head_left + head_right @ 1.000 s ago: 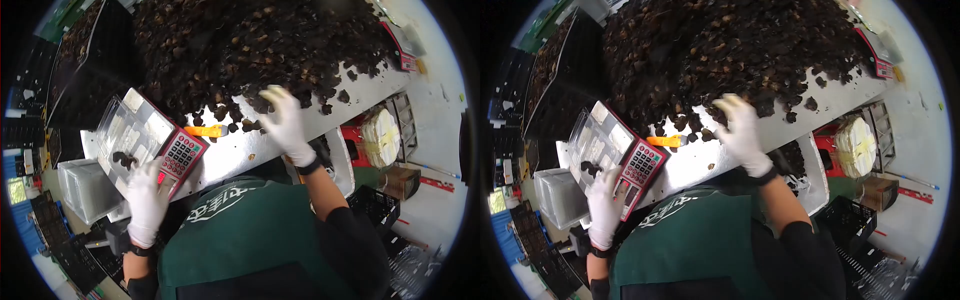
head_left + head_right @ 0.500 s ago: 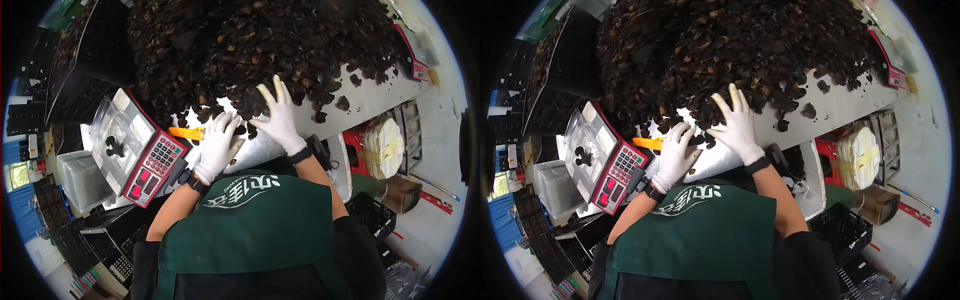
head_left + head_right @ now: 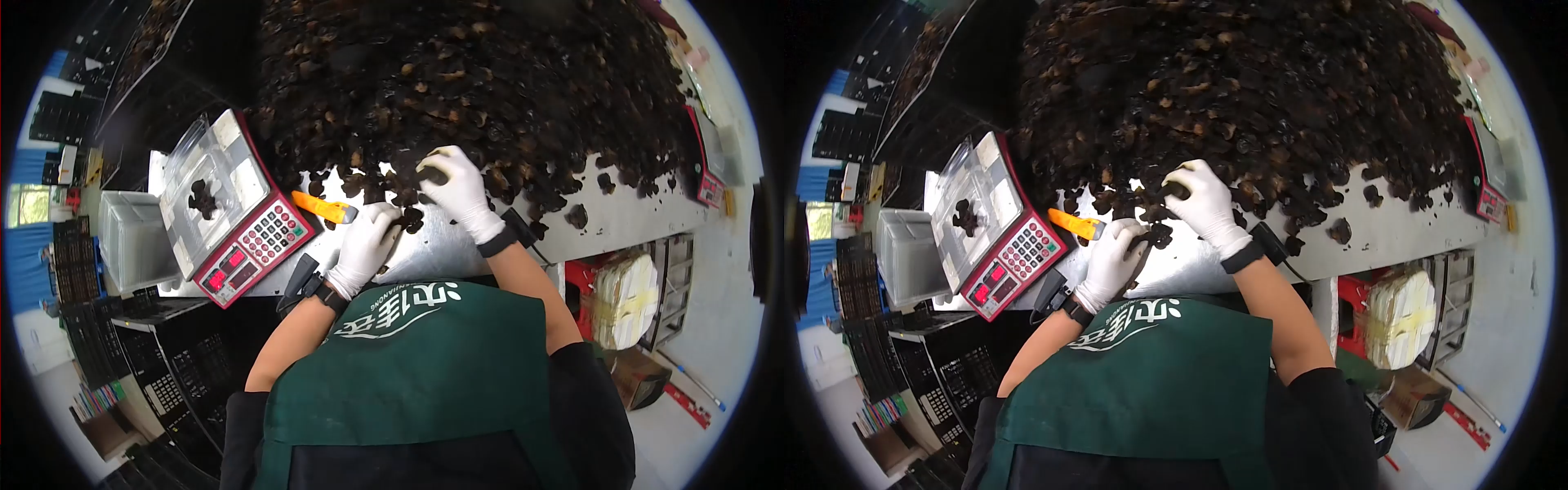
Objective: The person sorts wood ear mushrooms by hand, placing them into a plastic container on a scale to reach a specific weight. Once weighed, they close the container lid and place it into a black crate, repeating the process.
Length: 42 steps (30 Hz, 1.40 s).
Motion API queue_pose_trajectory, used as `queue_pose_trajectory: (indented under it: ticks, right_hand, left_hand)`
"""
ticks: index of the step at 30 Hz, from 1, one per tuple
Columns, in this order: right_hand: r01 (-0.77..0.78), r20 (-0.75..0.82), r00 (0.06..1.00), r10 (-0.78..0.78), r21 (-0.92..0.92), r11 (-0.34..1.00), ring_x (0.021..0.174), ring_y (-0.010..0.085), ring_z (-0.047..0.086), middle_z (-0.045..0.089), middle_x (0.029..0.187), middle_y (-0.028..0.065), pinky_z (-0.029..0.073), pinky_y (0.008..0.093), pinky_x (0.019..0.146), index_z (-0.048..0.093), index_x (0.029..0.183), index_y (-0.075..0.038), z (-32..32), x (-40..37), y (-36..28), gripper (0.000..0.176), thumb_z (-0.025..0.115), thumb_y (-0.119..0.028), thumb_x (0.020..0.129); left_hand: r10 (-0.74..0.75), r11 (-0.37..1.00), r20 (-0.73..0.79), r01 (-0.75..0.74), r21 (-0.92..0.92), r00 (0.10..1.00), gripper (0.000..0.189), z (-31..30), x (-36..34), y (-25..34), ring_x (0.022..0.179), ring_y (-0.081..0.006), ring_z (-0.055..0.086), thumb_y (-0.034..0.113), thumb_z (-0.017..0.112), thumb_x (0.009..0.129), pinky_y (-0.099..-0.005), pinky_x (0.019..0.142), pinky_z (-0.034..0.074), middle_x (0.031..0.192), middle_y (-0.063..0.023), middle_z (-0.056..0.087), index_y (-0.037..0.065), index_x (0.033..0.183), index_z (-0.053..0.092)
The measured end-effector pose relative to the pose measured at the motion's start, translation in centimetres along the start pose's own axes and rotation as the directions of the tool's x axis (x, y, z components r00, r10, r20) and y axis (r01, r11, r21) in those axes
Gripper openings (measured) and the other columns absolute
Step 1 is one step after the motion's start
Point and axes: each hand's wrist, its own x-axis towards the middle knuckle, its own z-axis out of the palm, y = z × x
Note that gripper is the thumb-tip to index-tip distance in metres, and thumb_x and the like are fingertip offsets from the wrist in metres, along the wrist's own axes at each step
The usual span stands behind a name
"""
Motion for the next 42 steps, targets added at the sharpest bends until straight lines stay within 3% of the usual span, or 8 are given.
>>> queue_pose_trajectory:
  ticks: [3,6,15,21,29,32,38,42]
  right_hand:
    - [-0.366,0.149,0.931,0.334,0.417,0.832,0.079,0.0126,0.065,0.068,0.089,0.0017,0.051,0.0252,0.070,0.071,0.098,-0.006,-1.4,1.3,-0.7,0.015,0.071,-0.010,0.084]
    - [-0.687,0.495,0.696,0.520,0.670,0.281,0.064,0.0074,0.056,0.066,0.086,0.0009,0.042,0.0207,0.050,0.067,0.113,-0.010,-4.6,2.5,-4.0,0.023,0.064,-0.022,0.093]
    - [-0.571,0.674,0.734,0.087,0.681,-0.459,0.076,0.0162,0.058,0.062,0.119,0.0167,0.045,0.0203,0.041,0.058,0.121,-0.008,-1.2,3.0,-5.2,0.027,0.055,-0.024,0.099]
    - [-0.623,0.735,0.678,0.014,0.586,-0.518,0.075,0.0168,0.060,0.060,0.121,0.0165,0.047,0.0213,0.042,0.060,0.119,-0.010,3.2,6.2,-9.8,0.026,0.057,-0.025,0.098]
    - [-0.777,0.755,0.623,-0.206,0.567,-0.273,0.082,0.0154,0.056,0.059,0.125,0.0171,0.050,0.0193,0.052,0.063,0.120,-0.005,12.2,13.9,-20.8,0.031,0.053,-0.028,0.100]
    - [-0.719,0.719,0.695,0.017,0.695,0.011,0.075,0.0139,0.063,0.068,0.100,0.0089,0.048,0.0210,0.049,0.067,0.111,-0.008,15.4,15.0,-24.6,0.025,0.060,-0.028,0.096]
    - [-0.769,0.768,0.639,-0.046,0.638,-0.030,0.074,0.0168,0.064,0.068,0.098,0.0081,0.055,0.0278,0.060,0.066,0.115,-0.007,19.4,15.8,-25.0,0.030,0.056,-0.030,0.099]
    - [-0.703,0.696,0.711,0.102,0.697,0.143,0.074,0.0139,0.065,0.068,0.096,0.0037,0.055,0.0270,0.059,0.065,0.117,-0.010,18.6,14.5,-26.7,0.031,0.056,-0.033,0.099]
  left_hand:
    - [0.202,0.974,0.212,-0.219,0.064,0.956,0.031,-1.1,0.7,2.0,0.096,-0.0308,0.064,0.006,0.065,0.085,-0.0381,0.082,0.054,0.115,-0.0130,0.061,0.007,0.115,0.062]
    - [0.232,0.922,0.374,-0.325,0.211,0.898,0.026,-0.2,1.5,2.5,0.099,-0.0238,0.059,0.008,0.055,0.081,-0.0345,0.083,0.054,0.115,-0.0083,0.058,0.006,0.106,0.062]
    - [0.198,0.963,0.090,-0.176,-0.205,0.976,0.017,0.4,0.2,-1.0,0.097,-0.0283,0.058,0.004,0.062,0.077,-0.0386,0.082,0.051,0.102,-0.0092,0.059,0.005,0.095,0.062]
    - [-0.059,0.984,-0.268,0.012,-0.176,0.962,0.022,-11.8,-2.4,0.0,0.093,-0.0247,0.067,-0.008,0.072,0.075,-0.0320,0.081,0.054,0.101,-0.0078,0.067,0.005,0.092,0.069]
    - [-0.234,0.971,-0.687,0.200,-0.130,0.688,0.017,-25.9,-5.7,-6.9,0.082,-0.0115,0.061,-0.012,0.068,0.081,-0.0221,0.070,0.050,0.101,-0.0081,0.063,0.000,0.093,0.067]
    - [-0.209,0.971,-0.699,0.228,-0.067,0.684,0.017,-27.1,-5.7,-9.2,0.082,-0.0110,0.061,-0.011,0.069,0.081,-0.0227,0.072,0.050,0.103,-0.0079,0.064,0.000,0.094,0.067]
    - [-0.339,0.936,-0.331,0.351,-0.026,0.881,0.033,-26.7,-6.0,-11.7,0.111,-0.0325,0.060,0.011,0.072,0.084,-0.0370,0.095,0.049,0.118,-0.0132,0.062,0.005,0.116,0.065]
    - [-0.239,0.952,-0.472,0.300,0.057,0.849,0.034,-27.2,-4.9,-10.2,0.104,-0.0266,0.065,0.005,0.074,0.082,-0.0330,0.088,0.052,0.113,-0.0138,0.065,0.006,0.116,0.069]
